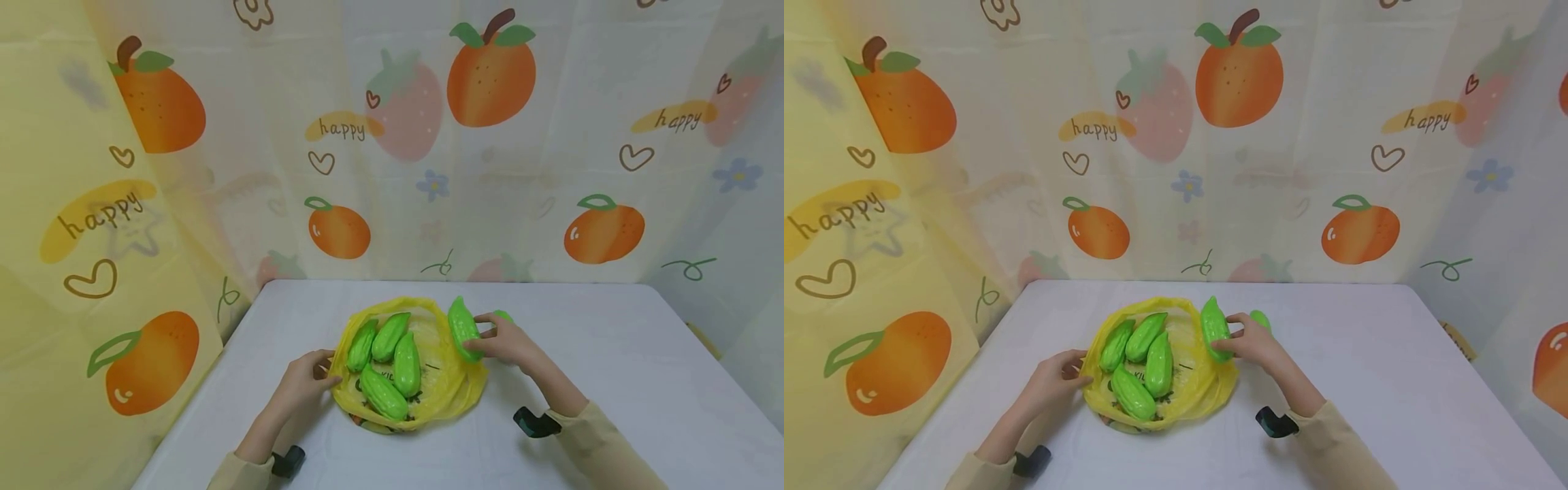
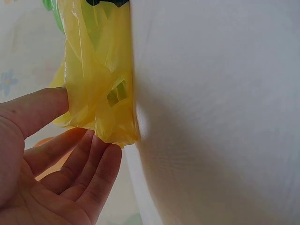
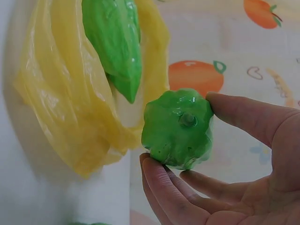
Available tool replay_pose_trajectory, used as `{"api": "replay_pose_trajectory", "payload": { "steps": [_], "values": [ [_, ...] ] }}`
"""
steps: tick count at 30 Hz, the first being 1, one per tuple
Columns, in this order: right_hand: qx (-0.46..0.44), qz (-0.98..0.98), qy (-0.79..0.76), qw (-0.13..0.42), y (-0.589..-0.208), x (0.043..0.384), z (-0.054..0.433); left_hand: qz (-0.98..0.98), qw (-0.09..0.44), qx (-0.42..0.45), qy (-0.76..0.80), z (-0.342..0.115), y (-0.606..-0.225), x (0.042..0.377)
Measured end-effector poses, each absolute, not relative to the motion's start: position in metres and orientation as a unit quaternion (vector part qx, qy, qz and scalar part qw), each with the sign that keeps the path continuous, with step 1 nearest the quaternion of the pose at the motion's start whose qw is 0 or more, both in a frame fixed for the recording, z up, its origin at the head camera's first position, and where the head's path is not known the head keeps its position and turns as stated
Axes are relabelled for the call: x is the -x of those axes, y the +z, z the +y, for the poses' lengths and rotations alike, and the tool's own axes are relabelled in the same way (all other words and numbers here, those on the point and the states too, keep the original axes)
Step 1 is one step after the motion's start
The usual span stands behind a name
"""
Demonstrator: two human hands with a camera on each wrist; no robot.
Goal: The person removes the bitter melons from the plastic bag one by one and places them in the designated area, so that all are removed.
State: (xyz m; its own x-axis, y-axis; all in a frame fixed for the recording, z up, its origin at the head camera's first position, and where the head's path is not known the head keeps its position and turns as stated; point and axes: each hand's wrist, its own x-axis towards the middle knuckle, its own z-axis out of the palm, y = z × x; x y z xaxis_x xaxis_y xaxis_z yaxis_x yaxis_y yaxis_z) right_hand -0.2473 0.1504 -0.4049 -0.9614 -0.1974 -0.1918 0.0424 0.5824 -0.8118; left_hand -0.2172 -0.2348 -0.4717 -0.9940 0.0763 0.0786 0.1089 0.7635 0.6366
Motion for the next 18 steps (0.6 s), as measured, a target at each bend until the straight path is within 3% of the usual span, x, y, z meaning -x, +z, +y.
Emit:
{"api": "replay_pose_trajectory", "payload": {
  "steps": [18],
  "values": [
    [0.013, 0.889, -0.442, 0.120, -0.401, 0.248, 0.177, -0.937, 0.026, 0.051, -0.344, -0.236, -0.472, 0.216]
  ]
}}
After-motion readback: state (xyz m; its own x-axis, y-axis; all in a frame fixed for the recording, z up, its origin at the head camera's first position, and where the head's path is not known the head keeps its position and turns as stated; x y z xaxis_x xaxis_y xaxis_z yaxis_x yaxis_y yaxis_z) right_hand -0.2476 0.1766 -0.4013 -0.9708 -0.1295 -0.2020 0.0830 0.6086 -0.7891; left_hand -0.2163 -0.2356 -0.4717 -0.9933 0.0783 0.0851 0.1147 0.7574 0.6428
